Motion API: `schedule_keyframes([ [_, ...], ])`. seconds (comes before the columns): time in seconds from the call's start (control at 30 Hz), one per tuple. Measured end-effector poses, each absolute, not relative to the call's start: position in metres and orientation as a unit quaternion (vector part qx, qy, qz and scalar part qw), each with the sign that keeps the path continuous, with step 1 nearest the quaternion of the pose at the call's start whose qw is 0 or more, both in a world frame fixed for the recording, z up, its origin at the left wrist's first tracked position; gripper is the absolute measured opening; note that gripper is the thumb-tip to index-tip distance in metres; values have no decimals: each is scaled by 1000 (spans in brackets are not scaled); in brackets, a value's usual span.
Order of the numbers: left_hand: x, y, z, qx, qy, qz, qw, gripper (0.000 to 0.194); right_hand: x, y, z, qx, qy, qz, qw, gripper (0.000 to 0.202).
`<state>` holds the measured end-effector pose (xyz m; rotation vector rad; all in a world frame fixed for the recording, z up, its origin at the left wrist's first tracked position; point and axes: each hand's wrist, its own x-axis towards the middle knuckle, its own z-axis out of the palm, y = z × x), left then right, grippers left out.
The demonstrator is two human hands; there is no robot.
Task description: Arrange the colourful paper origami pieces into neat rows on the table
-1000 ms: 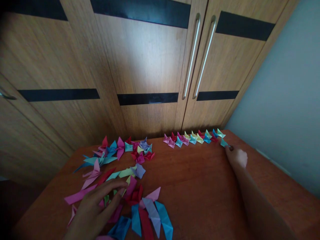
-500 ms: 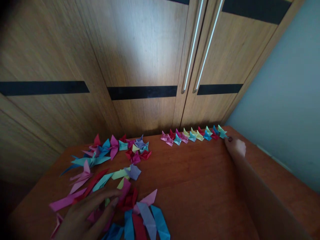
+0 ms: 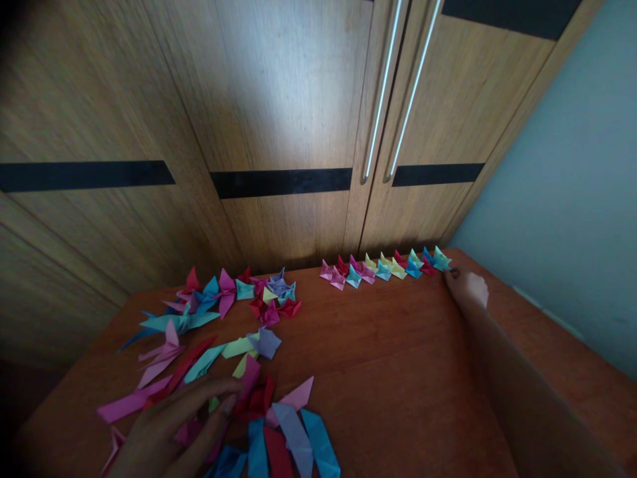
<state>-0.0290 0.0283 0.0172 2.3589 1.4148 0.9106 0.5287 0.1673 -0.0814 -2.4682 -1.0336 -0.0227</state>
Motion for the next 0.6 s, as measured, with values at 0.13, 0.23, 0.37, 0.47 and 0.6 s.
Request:
schedule_keyframes([
  [0.13, -28, 29, 18, 806, 489, 309, 129, 15, 527, 164, -80, -890, -377, -14, 254, 37],
  [0.23, -29, 31, 17, 806, 490, 304, 134, 16, 524, 159, -79, -885, -375, -19, 274, 32],
  [0.37, -35, 34, 16, 800, 509, 289, 133, 18, 514, 147, -79, -882, -360, -24, 304, 27],
  [0.47, -39, 35, 20, 792, 529, 265, 154, 21, 500, 136, -81, -880, -339, -26, 331, 28],
  [0.6, -41, 36, 26, 796, 525, 230, 196, 26, 468, 121, -82, -865, -335, -19, 372, 33],
])
